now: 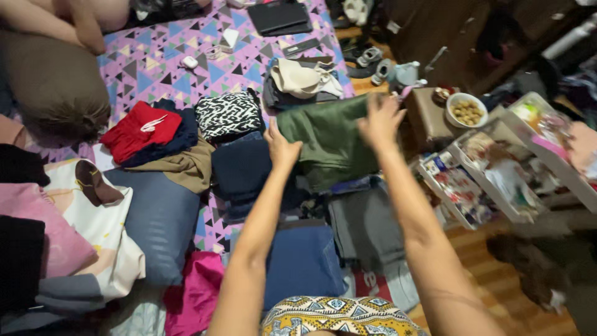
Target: The person folds items of clothing, including pants and shirts, by hand on a bed.
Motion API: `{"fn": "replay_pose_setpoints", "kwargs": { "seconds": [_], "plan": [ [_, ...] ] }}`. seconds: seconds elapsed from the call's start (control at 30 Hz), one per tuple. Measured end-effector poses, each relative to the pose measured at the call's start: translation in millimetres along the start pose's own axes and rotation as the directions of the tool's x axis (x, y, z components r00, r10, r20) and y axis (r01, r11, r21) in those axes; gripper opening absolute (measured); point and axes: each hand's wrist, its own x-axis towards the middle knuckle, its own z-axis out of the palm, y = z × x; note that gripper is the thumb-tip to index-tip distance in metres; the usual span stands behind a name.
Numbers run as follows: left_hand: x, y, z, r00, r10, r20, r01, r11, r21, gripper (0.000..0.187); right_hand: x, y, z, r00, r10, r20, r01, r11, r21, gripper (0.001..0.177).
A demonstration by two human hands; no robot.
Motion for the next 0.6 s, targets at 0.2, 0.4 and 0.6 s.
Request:
{"fn": "replay_pose_setpoints", "kwargs": {
  "seconds": [0.2,0.4,0.6],
  "plan": [
    [-8.8,-22.4,53.5,0.858,0.381,0.345,-0.511,0.708,0.487,0.077,-12.4,-45.1,91.3,0.990,-0.108,0.086,0.110,0.994,-0.017,0.083],
    [-4.6,-56.3,77.6,0.899,0.251,0.359,-0.416,0.746,0.520,0.074,1.5,-38.2,103.2,0.974,-0.014,0.224,-0.007,0.996,0.093,0.090],
    [-5.0,-56.6,71.5,0.899,0.180,0.398,-0.380,0.772,0.510,0.073,-2.0,-40.3,109.5,0.975,-0.011,0.223,-0.005,0.997,0.073,0.091]
  ]
}}
